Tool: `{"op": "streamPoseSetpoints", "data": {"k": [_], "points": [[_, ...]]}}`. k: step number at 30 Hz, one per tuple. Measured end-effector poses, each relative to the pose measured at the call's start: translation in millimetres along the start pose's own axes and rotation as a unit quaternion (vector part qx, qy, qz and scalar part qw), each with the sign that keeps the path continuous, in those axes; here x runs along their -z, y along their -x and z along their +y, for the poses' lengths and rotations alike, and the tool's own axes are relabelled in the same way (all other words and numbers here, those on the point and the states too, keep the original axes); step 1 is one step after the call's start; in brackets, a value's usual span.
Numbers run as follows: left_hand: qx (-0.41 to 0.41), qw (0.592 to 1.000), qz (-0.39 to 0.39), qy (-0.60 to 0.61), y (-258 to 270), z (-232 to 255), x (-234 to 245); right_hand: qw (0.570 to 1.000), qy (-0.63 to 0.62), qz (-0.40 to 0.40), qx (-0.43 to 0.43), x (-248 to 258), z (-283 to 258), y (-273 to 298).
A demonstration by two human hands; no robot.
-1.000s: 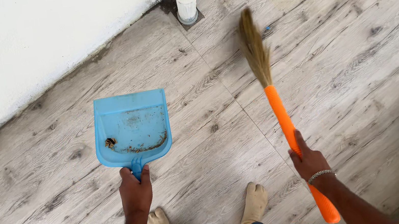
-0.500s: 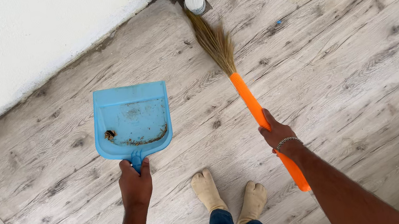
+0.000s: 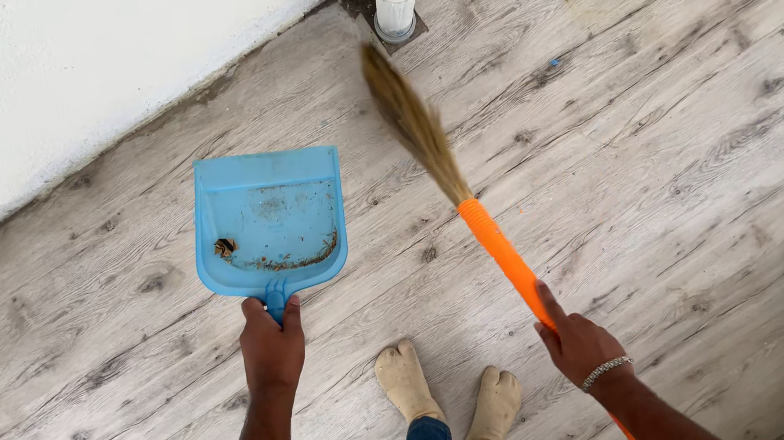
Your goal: The person sweeps a tiled floor using a broom and dustpan, gathering debris into the dustpan. They move around the room to collect dirt from various areas, including near a white pipe and along the walls. Finally, they place the collected debris into a blue plastic bag.
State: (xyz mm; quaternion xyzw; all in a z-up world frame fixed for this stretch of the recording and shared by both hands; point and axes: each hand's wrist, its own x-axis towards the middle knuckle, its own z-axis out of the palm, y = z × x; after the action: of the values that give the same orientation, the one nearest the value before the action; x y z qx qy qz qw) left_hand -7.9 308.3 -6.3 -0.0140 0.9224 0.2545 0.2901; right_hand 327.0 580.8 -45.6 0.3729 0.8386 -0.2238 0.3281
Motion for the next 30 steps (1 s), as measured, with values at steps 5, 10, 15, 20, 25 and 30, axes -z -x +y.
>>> {"op": "streamPoseSetpoints", "data": {"k": [5, 10, 15, 20, 25, 30], "points": [[0.009, 1.0, -0.022, 0.004, 8, -12, -16, 0.983, 0.094, -0.103, 0.121, -15, -104, -4], [-0.023, 1.0, -0.01, -0.018, 13, -31, -27, 0.989, 0.076, -0.108, 0.065, -4, -90, -37], [0.009, 0.999, -0.025, -0.023, 22, -29, -27, 0.989, -0.042, -0.047, -0.133, 23, 38, -50], [0.003, 0.999, -0.032, -0.035, 27, -17, -31, 0.956, -0.126, -0.027, -0.263, 96, 133, -52], [-0.013, 0.999, -0.028, -0.032, 33, -5, -41, 0.99, -0.016, 0.031, -0.136, 102, 136, -41], [-0.027, 0.999, -0.039, -0.026, 49, 2, -55, 1.0, 0.021, -0.004, 0.017, 24, 57, 4]]}}
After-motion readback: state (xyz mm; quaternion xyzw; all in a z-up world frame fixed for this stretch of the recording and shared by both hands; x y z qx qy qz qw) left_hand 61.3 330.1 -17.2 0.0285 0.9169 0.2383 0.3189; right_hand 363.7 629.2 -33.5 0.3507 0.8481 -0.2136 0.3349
